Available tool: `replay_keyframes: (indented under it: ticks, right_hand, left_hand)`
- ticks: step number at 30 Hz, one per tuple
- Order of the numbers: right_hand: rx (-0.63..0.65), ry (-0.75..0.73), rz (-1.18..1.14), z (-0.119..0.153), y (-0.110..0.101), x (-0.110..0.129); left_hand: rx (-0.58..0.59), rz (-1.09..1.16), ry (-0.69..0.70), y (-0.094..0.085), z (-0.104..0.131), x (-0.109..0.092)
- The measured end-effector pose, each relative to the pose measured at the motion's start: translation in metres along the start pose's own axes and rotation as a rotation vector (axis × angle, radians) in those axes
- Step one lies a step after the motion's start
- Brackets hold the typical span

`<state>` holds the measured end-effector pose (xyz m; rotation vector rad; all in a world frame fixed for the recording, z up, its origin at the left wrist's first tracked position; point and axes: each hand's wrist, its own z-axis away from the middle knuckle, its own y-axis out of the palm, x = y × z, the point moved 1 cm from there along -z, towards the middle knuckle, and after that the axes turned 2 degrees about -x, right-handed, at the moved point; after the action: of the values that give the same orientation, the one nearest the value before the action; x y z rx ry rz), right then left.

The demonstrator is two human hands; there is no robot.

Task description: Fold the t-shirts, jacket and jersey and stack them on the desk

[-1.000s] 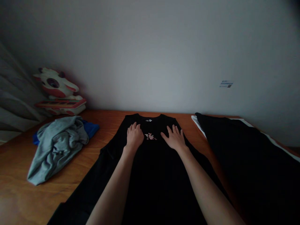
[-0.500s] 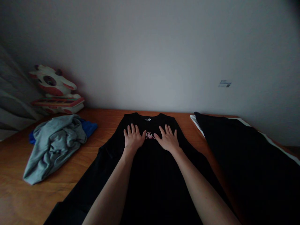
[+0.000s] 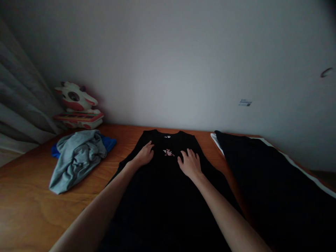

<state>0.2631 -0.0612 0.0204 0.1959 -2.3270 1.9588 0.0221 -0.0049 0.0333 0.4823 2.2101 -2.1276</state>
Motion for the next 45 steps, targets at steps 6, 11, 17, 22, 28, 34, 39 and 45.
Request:
replay_keyframes:
  ticks: [6,11,17,22,28,34,39,45]
  right_hand:
    - [0.099,0.052,0.047,0.039,0.006,-0.026]
    - [0.072,0.064,0.076,0.029,0.012,-0.035]
    - [0.078,0.074,0.07,-0.001,0.013,-0.045]
    - [0.045,0.052,0.051,-0.011,0.017,-0.053]
    - [-0.167,0.04,0.037,-0.001,0.008,-0.044]
    - [-0.008,-0.08,0.058,0.041,-0.018,-0.037]
    - [0.118,-0.098,-0.197,0.121,-0.048,-0.085]
    - [-0.032,-0.02,-0.364,0.209,-0.057,-0.146]
  left_hand:
    - [-0.049,-0.21,0.131,0.012,0.053,0.037]
    - [-0.007,-0.23,0.117,0.022,0.037,0.033]
    - [-0.023,-0.219,0.105,0.028,0.005,0.028]
    - [-0.135,-0.163,0.12,0.028,-0.001,0.024]
    - [-0.318,-0.125,0.096,0.015,0.007,0.008]
    - [-0.232,0.071,0.268,0.001,0.05,0.015]
    - [-0.048,0.115,0.357,-0.027,0.147,0.067]
    - [-0.202,0.078,0.269,-0.03,0.224,0.103]
